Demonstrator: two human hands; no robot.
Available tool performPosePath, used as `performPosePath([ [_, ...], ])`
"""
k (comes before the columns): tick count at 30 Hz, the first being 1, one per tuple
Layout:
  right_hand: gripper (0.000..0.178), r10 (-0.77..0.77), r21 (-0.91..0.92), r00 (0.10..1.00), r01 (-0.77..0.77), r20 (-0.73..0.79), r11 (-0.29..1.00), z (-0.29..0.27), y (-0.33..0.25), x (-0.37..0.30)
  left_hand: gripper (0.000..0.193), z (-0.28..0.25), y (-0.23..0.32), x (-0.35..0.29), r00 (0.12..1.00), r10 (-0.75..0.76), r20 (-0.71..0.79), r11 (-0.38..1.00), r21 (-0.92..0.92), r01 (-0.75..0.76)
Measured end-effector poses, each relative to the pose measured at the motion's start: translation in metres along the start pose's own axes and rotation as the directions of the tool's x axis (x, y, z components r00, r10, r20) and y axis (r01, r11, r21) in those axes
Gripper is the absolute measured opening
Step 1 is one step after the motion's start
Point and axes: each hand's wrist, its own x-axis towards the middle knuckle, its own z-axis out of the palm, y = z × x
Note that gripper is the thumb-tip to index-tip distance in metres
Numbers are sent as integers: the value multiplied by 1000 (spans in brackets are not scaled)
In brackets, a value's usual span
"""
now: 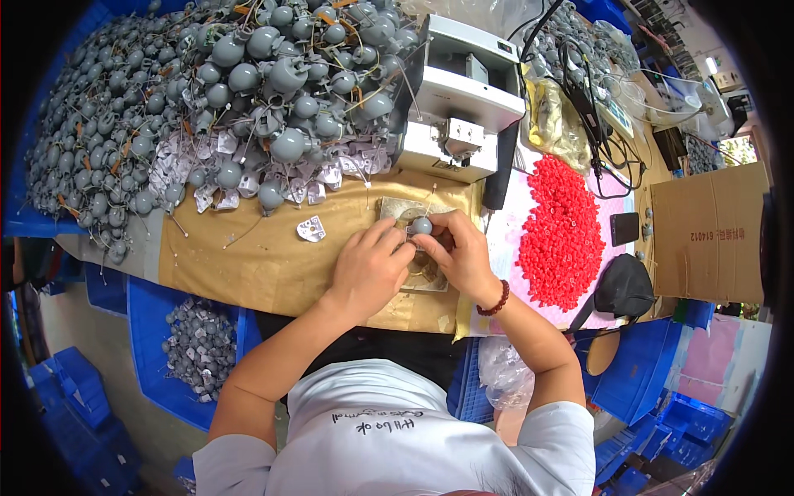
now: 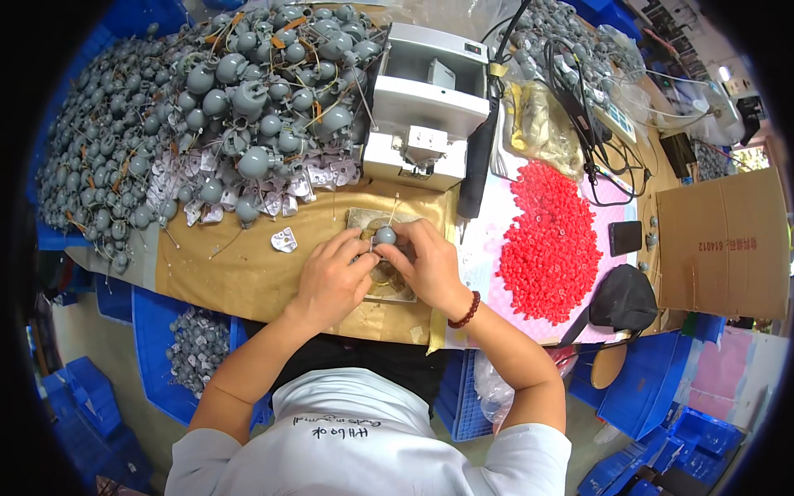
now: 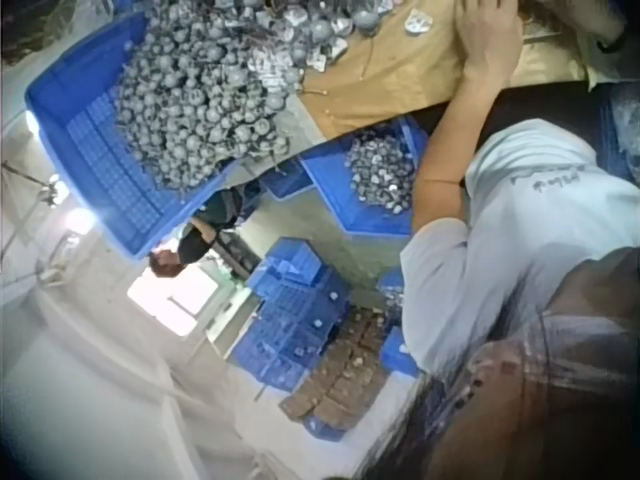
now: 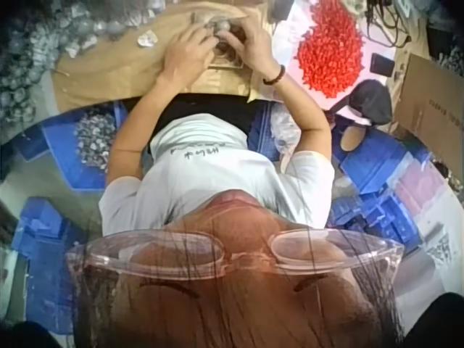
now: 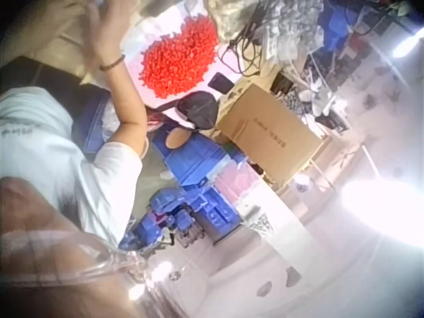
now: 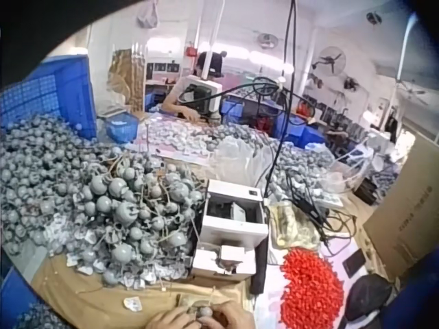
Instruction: Assemble small plastic components using a pneumatic assembly tool at a factory workbench.
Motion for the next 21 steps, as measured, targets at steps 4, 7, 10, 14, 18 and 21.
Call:
performPosePath([
  [4,34,-6,-47,998,3,-56,999,5,0,-3,23,-1,1,2,1000,-9,19,1000,-3,9],
  [7,35,39,-66,998,-43,-47,997,5,-1,-3,30,-3,3,6,995,-80,59,996,-37,82],
  [10,36,23,-52,1000,-23,-5,998,-1,-3,0,38,-7,8,23,982,-183,47,979,-83,186],
  [14,34,76,132,981,-52,-181,990,-27,27,15,34,-1,6,28,986,-151,72,988,-28,154],
  [18,47,-23,-249,854,-125,-519,960,-69,87,68,34,0,9,28,986,-143,82,990,2,144],
  [21,62,198,-184,914,-276,-355,943,-62,107,80,34,3,9,29,990,-135,49,991,-9,136],
])
